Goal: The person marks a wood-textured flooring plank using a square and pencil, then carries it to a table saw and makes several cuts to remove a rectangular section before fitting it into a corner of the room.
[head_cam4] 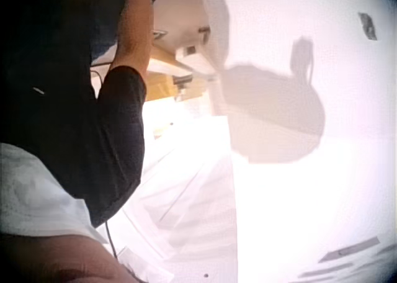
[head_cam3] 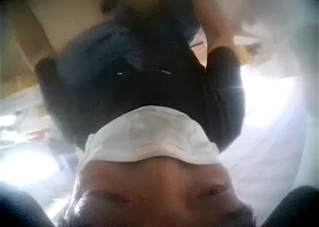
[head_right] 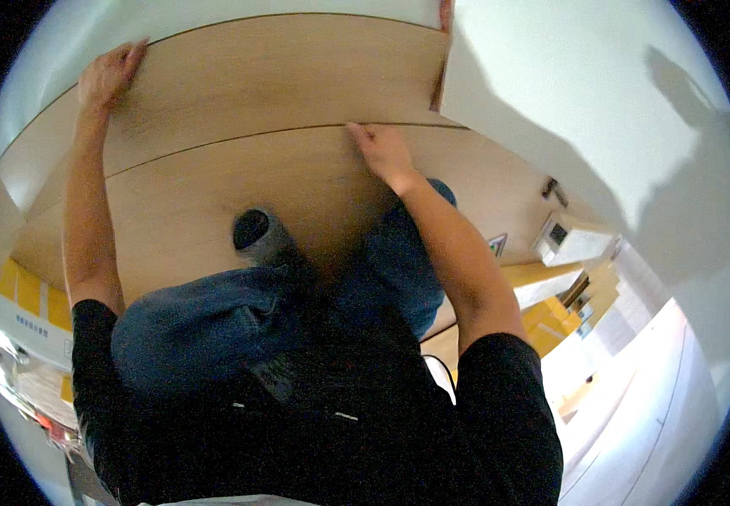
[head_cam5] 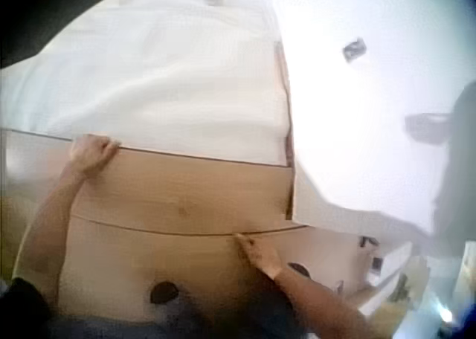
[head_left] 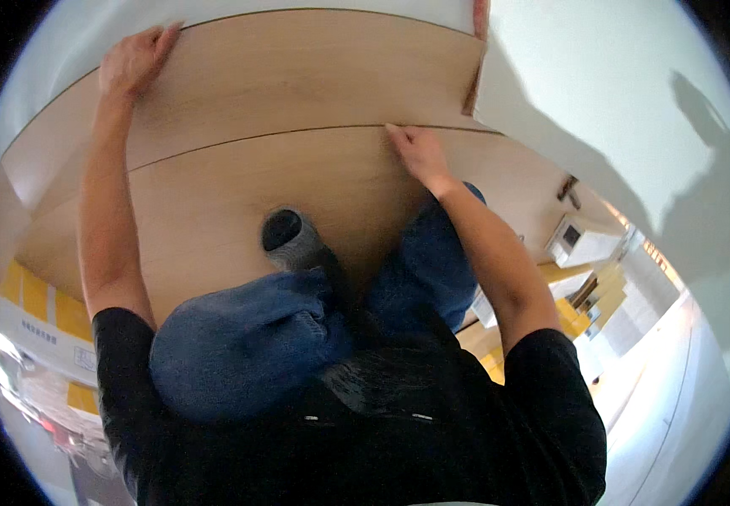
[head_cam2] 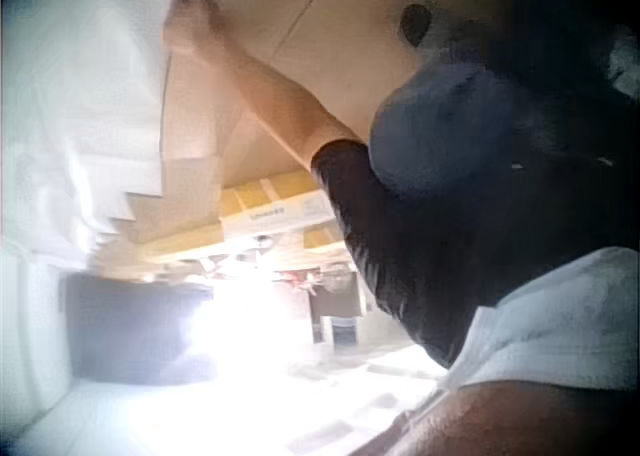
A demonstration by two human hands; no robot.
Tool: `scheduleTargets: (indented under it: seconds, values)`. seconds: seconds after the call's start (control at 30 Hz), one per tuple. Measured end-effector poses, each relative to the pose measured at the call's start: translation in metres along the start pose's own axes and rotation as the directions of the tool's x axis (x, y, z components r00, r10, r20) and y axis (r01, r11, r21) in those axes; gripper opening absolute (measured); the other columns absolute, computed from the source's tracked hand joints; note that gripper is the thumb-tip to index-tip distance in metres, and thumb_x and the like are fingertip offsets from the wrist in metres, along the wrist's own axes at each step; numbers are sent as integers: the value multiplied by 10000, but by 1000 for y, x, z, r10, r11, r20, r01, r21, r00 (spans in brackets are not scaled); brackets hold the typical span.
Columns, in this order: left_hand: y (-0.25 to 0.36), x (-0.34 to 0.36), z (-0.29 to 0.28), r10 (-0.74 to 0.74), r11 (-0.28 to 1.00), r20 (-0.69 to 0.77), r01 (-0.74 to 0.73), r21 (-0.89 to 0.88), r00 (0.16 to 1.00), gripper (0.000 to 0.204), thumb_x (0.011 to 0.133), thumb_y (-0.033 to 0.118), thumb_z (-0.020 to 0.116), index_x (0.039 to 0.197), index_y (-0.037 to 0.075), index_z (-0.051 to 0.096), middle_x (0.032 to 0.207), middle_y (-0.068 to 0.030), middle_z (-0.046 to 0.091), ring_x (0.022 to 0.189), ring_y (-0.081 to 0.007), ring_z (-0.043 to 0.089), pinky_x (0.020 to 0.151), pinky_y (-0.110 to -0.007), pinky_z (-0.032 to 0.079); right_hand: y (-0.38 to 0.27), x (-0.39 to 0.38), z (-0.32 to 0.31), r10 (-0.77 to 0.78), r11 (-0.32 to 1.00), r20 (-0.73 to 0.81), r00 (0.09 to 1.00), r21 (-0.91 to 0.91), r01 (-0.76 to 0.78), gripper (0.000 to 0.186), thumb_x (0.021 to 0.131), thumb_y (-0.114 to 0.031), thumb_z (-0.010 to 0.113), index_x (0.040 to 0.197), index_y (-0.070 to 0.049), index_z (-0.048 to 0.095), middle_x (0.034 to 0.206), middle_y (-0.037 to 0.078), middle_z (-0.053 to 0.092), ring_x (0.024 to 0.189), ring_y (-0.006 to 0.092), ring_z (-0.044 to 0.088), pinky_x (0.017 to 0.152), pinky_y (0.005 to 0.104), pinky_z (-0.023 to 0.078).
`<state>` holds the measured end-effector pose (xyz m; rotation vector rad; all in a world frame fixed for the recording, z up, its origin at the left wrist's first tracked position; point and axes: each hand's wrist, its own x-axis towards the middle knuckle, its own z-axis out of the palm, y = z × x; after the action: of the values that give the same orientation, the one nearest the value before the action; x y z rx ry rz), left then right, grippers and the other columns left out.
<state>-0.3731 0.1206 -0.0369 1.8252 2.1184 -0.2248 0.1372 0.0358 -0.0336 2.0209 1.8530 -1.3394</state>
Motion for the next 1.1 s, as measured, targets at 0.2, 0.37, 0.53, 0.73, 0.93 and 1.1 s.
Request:
scheduleTargets:
  seconds: [0.2,0.37,0.53,0.73,0.93,1.1]
  values:
    - [-39,19,33,-22,994,-3,23,106,1000,688,1006,716,298,1323,227,666,1240,-179,692,1160,-385,655,968,-516,503,-87,85,-56,-800,599,-435,415,-524,605,484,1027,-456,521,845,-62,735,796,181,711,800,367,696,731,493,542]
    - [-47,36,32,60,996,-30,-58,70,998,668,1020,686,299,1297,222,692,1219,-191,693,1171,-409,636,978,-521,493,-122,136,-104,-551,769,-329,767,-557,313,554,1055,-466,435,1160,18,683,1202,228,674,1122,383,625,1010,518,438]
    - [-63,49,49,-12,993,19,10,118,1000,647,1037,648,294,1320,212,679,1221,-203,686,1157,-426,632,972,-528,491,-108,155,-98,-452,778,-177,874,-558,290,649,1069,-510,348,959,-25,765,1006,188,739,984,362,688,892,505,503]
    - [-69,47,55,31,986,12,-33,163,999,714,1031,672,259,1299,168,687,1215,-231,683,1153,-437,631,975,-526,491,-95,168,-91,-502,753,-157,851,-563,340,637,1060,-523,373,901,-54,773,932,181,743,882,356,708,759,498,550]
    - [-63,39,42,-36,992,-21,38,119,999,720,1025,687,273,1237,167,723,1181,-221,701,1124,-440,646,937,-521,504,-92,162,-90,-524,787,-268,808,-515,340,665,1056,-535,376,848,-47,776,901,181,741,875,354,711,765,492,556]
    - [-55,35,39,-52,994,-46,56,97,998,705,1025,683,277,1236,184,727,1174,-214,705,1109,-421,660,925,-514,512,-90,163,-92,-514,787,-250,820,-517,336,661,1053,-540,384,872,-48,785,906,180,743,873,360,710,762,489,557]
